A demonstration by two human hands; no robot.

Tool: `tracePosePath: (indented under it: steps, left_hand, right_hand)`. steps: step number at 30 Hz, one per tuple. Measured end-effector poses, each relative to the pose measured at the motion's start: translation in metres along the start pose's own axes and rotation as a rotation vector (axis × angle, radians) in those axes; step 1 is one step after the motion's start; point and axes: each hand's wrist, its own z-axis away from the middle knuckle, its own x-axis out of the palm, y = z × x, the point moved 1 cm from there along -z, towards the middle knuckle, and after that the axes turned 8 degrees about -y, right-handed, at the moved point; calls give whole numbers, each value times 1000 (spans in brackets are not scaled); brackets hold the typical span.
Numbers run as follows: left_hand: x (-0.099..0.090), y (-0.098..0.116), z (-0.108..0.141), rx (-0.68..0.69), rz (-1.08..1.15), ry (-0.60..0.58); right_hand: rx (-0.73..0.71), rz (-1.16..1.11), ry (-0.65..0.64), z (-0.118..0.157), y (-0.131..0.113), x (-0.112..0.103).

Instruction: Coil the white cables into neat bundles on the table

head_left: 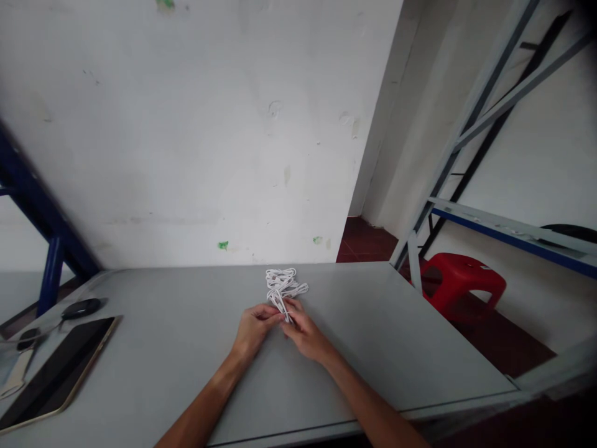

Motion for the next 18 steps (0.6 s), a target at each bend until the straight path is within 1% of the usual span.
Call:
tracePosePath:
  steps: [4,6,8,10,14,18]
  left_hand:
    - [1,1,1,-17,119,47]
    - [0,0,1,-30,179,28]
    - [0,-2,1,-55,223,-15]
    - [-1,-4,1,-71,226,-43]
    - [-2,-8,0,-63,173,-76]
    - [-2,-8,1,-46,181,-108]
  right_hand:
    - [-59,32,16,0,-2,1]
    - [-88,96,42,0,-2,1]
    - [-102,165,66,-1,0,2]
    - [-91,208,80,-2,4,2]
    - [-49,224,84,-3,9,1]
    - [0,116,66,-3,6,1]
